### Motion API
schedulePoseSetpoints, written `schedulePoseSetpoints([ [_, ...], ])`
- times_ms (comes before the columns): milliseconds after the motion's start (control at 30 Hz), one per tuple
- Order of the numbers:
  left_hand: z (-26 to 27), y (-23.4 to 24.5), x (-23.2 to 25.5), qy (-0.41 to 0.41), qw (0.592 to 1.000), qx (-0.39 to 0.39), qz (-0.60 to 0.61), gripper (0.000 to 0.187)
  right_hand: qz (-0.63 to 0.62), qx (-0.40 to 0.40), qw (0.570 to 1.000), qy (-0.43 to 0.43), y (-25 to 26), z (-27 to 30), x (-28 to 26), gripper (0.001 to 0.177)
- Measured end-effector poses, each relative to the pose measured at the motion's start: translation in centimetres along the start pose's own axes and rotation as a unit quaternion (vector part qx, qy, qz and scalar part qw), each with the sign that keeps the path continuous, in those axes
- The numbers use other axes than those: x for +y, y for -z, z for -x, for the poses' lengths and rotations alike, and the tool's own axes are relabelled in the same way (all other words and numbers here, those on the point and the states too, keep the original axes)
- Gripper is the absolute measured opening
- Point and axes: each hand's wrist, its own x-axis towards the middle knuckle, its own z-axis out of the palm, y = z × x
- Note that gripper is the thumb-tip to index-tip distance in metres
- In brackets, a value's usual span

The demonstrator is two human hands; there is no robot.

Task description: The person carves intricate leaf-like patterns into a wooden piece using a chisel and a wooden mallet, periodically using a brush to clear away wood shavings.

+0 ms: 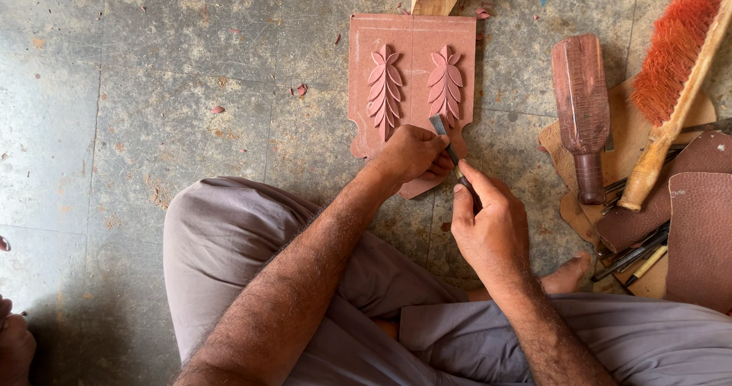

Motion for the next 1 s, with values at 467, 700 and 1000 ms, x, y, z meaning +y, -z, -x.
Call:
schedulePoseSetpoints([
  [467,0.2,-0.2,0.0,0.004,1.0,0.027,0.001,0.036,0.001,0.042,0.999,0.018,-2.0,0.9,0.5,0.035],
  [700,-0.2,-0.6,-0.7,-0.007,0.998,0.057,0.003,0.036,0.006,0.085,0.995,0.058,-3.5,1.1,1.8,0.033],
  [1000,0.4,-0.9,-0.4,-0.025,0.995,0.089,-0.024,0.033,0.024,0.116,0.99,0.081,-4.5,0.7,2.2,0.035],
])
